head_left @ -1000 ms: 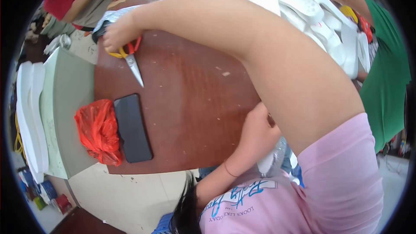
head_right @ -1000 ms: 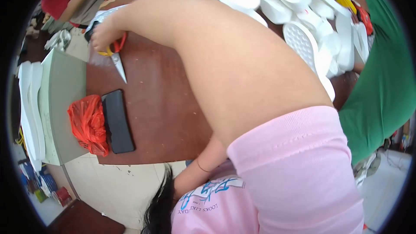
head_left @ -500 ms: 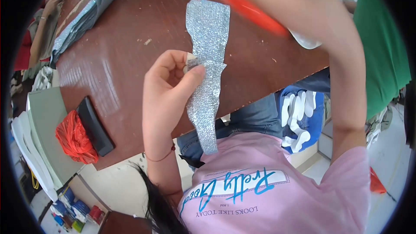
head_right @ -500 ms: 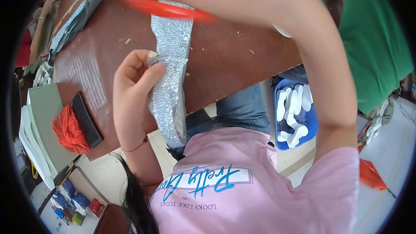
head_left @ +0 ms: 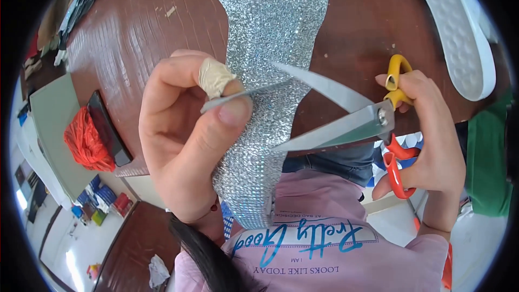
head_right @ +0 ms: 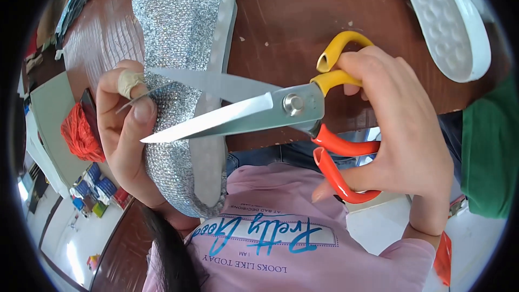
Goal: The recorder trims and prepares sparkly shoe upper materials using scissors at a workbench.
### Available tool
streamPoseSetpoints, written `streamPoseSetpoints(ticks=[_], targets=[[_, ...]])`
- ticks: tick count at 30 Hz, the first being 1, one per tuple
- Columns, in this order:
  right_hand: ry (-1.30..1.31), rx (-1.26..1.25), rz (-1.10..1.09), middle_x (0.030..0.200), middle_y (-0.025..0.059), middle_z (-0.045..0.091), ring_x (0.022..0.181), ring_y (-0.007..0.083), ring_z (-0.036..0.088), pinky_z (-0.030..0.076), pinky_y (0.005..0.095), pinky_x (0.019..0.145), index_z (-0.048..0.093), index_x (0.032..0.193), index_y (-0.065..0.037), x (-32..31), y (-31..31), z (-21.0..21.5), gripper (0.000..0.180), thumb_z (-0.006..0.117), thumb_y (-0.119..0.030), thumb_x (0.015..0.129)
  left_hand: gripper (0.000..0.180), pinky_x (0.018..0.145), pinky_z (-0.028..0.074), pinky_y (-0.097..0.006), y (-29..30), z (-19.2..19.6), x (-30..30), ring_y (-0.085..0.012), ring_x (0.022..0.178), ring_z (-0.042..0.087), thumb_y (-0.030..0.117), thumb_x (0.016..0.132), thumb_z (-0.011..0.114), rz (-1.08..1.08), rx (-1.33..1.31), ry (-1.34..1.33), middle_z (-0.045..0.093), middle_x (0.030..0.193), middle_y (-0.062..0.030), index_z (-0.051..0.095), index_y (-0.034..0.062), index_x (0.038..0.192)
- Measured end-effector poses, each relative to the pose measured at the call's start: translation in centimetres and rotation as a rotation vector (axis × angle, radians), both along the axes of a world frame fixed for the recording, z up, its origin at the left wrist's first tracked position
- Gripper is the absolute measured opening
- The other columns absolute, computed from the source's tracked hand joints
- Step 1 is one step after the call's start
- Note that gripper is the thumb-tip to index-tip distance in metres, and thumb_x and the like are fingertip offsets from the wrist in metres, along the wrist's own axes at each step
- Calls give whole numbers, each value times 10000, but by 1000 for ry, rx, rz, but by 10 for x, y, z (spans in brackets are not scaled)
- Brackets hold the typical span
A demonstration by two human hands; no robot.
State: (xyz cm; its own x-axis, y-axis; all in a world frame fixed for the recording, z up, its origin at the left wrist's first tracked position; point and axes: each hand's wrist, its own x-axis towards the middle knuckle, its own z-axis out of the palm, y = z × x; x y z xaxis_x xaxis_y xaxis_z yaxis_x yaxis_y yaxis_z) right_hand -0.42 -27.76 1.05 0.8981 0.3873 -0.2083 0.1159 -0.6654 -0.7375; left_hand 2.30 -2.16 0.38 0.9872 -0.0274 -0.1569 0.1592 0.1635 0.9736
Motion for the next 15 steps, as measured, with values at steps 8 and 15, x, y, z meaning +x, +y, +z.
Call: streamPoseSetpoints(ticks=[8, 15], targets=[[-46, -25, 48, 1177, 138, 536, 873, 221, 455, 379, 301, 757, 432, 1191, -14, 19, -2, -11, 1151, 867, -409, 201, 233, 801, 308, -270, 10, -15, 0, -158, 834, 457, 116, 738, 568, -69, 38, -261, 502, 899, -103, 492, 57, 950], [-32, -30, 166, 1168, 133, 527, 902, 228, 453, 371, 304, 761, 433, 1204, -8, 28, -1, -13, 1165, 869, -407, 201, 280, 757, 356, -242, -3, -5, -3, -154, 794, 497, 97, 748, 552, 47, -43, -48, 523, 912, -114, 467, 40, 1009]])
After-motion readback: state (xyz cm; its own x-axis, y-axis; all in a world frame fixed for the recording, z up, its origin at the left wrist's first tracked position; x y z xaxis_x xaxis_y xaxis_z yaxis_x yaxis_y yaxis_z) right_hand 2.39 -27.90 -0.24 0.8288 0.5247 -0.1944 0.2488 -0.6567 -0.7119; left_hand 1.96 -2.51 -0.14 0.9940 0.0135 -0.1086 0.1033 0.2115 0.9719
